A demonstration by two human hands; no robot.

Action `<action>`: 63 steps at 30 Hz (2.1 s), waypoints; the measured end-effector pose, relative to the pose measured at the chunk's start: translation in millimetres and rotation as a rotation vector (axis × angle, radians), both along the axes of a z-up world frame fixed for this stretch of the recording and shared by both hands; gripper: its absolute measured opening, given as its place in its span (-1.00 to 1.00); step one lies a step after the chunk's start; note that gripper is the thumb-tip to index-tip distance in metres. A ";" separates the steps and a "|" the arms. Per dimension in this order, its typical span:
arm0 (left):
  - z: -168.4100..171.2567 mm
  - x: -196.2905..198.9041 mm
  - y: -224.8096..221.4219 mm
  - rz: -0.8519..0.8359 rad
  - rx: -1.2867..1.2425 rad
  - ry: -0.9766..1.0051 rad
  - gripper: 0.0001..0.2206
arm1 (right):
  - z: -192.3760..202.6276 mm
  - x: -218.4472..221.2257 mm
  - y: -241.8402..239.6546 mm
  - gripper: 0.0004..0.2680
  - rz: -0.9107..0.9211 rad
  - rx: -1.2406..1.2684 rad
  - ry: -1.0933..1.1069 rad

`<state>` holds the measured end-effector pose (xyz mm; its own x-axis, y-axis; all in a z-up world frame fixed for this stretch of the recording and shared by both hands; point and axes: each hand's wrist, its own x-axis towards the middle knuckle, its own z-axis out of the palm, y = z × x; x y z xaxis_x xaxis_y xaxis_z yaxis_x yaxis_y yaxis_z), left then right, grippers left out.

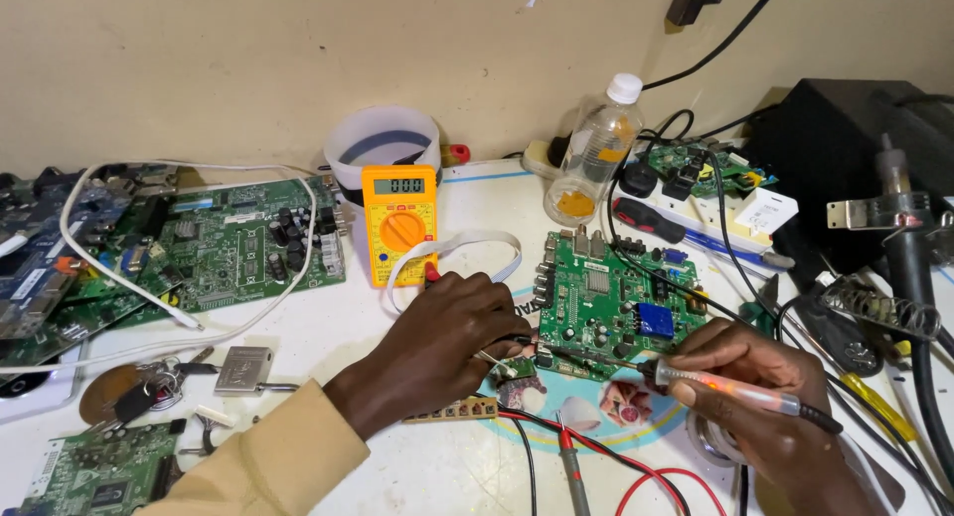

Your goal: Inspecting and repairing electronic circuit boards using a multimeter and soldering iron on a workbench.

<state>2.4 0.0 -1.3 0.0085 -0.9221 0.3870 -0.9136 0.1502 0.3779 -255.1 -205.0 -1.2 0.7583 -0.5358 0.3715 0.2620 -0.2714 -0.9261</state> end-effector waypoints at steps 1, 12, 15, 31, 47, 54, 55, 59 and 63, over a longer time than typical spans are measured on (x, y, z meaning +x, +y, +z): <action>-0.2 0.2 -0.1 0.003 -0.004 -0.018 -0.72 | 0.9 0.2 0.7 -0.84 -0.026 -0.009 0.012; -0.5 0.0 -0.4 0.003 0.007 -0.005 -0.72 | 7.1 -1.5 2.3 -0.85 -0.040 -0.122 0.053; 0.4 -0.3 -0.7 0.001 0.003 -0.018 -0.72 | 13.4 -3.7 2.7 -0.86 -0.049 -0.140 0.110; 0.4 -1.1 -0.6 0.001 0.008 -0.009 -0.75 | 16.8 -2.9 2.1 -0.84 -0.081 -0.234 0.141; -1.0 -4.8 -1.8 0.125 0.012 0.182 -0.56 | 2.8 0.6 -3.5 -0.88 -0.133 -0.163 0.096; -0.9 -4.5 -2.0 0.122 0.018 0.214 -0.57 | 10.3 2.5 4.3 -0.86 -0.267 -0.015 0.265; -1.3 -4.3 -1.6 0.116 0.025 0.206 -0.55 | 10.0 2.0 3.1 -0.87 -0.246 -0.039 0.253; -2.1 -4.1 -0.7 0.104 0.024 0.213 -0.56 | 5.9 3.0 3.0 -0.88 -0.237 -0.057 0.205; -3.4 -4.2 -0.6 0.113 0.034 0.210 -0.54 | 3.7 2.1 0.0 -0.87 -0.246 -0.031 0.237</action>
<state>-1.8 -0.6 -4.7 0.1888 -0.9232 0.3348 -0.8249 0.0359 0.5641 -253.0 -205.0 2.5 0.6752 -0.7043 0.2193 -0.0362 -0.3286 -0.9438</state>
